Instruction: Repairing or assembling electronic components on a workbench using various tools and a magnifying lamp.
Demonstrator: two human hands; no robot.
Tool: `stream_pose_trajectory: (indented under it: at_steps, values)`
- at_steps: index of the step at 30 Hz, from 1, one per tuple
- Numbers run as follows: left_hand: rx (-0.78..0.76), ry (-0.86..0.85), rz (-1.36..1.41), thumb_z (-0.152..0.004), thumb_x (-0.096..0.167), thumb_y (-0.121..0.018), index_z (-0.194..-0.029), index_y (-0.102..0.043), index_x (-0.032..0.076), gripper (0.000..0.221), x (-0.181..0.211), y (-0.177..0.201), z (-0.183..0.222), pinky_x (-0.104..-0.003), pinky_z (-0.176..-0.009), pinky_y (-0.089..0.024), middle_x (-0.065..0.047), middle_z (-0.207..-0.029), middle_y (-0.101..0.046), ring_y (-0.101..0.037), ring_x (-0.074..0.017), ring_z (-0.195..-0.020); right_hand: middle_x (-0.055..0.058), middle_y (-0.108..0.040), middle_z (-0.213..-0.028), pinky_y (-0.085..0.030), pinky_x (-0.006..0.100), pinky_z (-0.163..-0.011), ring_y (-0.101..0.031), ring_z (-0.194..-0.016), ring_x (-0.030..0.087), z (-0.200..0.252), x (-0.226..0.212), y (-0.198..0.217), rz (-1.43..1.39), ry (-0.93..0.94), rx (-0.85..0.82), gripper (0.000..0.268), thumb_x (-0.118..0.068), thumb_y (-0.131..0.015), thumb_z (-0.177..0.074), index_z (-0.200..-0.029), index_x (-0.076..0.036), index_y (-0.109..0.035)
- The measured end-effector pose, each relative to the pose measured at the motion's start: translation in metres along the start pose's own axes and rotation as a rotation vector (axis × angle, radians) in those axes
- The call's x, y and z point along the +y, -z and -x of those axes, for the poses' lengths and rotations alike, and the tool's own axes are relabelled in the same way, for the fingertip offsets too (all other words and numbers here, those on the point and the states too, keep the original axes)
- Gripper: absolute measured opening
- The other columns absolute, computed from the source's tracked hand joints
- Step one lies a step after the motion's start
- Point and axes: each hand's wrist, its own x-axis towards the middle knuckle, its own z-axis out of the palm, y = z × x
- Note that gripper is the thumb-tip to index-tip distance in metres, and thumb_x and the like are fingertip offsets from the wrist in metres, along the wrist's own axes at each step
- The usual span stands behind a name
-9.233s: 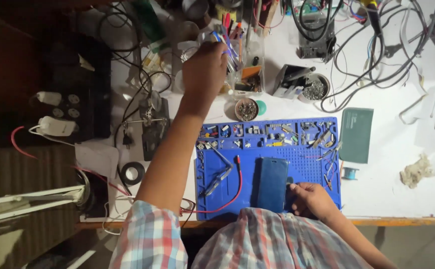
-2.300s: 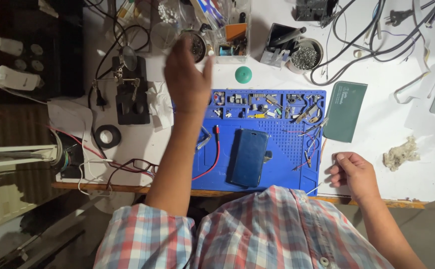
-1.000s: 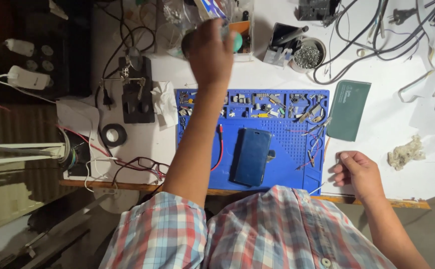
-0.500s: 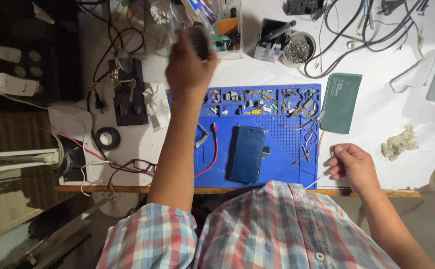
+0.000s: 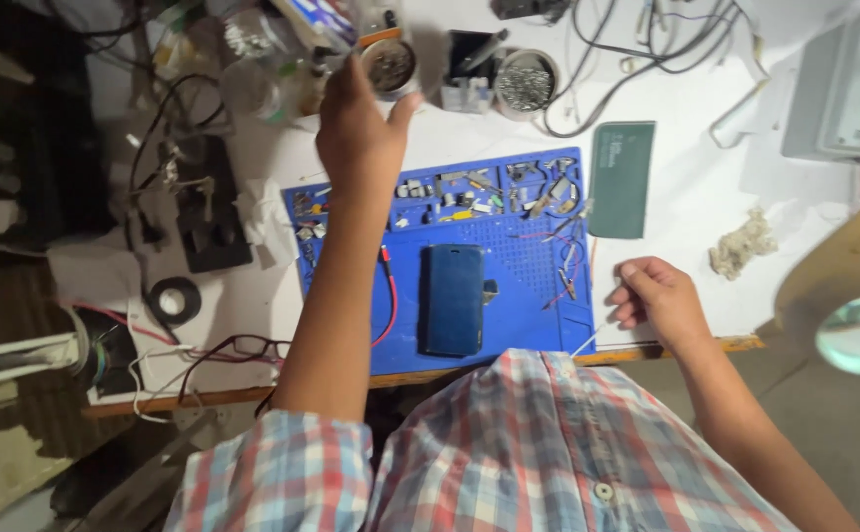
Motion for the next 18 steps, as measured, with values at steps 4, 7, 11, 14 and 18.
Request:
stream_pose_trajectory:
  at_steps: [4,7,11,14,18]
  values:
    - [0.088,-0.179,-0.061,-0.112,0.06,-0.085,-0.163,-0.064,0.011,0.074,0.027,0.007,0.077,-0.054,-0.09,-0.067,-0.016,-0.141,-0.08,-0.079,-0.0407,-0.124,0.021,-0.08,-0.083,-0.059,0.039,-0.05,-0.071,-0.056,0.027,-0.008,0.015,0.003,-0.009,0.008,0.001,0.021,-0.023,-0.07,-0.118,-0.121,-0.003,-0.076]
    - [-0.127,-0.241,0.042,-0.109,0.051,-0.083,-0.145,-0.077,0.009,0.055,0.056,-0.004,0.132,-0.056,-0.086,-0.073,-0.016,-0.124,-0.082,-0.085,-0.0401,-0.111,0.026,-0.081,-0.085,-0.069,0.039,-0.046,-0.08,-0.058,0.028,-0.013,0.017,0.006,-0.055,0.038,0.003,0.026,-0.021,-0.072,-0.118,-0.131,0.002,-0.076]
    - [-0.417,-0.277,0.115,-0.109,0.058,-0.079,-0.149,-0.078,0.017,0.057,0.063,-0.034,0.209,-0.055,-0.094,-0.072,-0.01,-0.136,-0.081,-0.084,-0.0369,-0.122,0.024,-0.08,-0.082,-0.07,0.041,-0.045,-0.08,-0.057,0.029,-0.011,0.009,0.003,-0.062,0.034,0.02,0.027,-0.022,-0.073,-0.118,-0.131,0.001,-0.076]
    - [-0.45,-0.302,0.1,-0.105,0.06,-0.08,-0.145,-0.08,0.025,0.053,0.059,-0.036,0.247,-0.052,-0.092,-0.073,-0.003,-0.134,-0.082,-0.086,-0.0321,-0.117,0.022,-0.082,-0.101,-0.067,0.05,-0.077,-0.081,-0.09,0.036,-0.017,-0.008,0.001,0.222,0.073,0.193,0.04,-0.045,-0.077,-0.115,-0.141,-0.015,-0.078]
    - [-0.449,-0.265,0.003,-0.104,0.065,-0.08,-0.144,-0.08,0.035,0.049,0.035,-0.042,0.289,-0.047,-0.094,-0.073,0.006,-0.137,-0.081,-0.085,-0.0235,-0.118,0.022,-0.077,-0.087,-0.066,0.042,-0.043,-0.08,-0.058,0.031,-0.067,-0.007,0.001,0.247,0.242,0.281,0.048,-0.029,-0.094,-0.107,-0.131,0.007,-0.075]
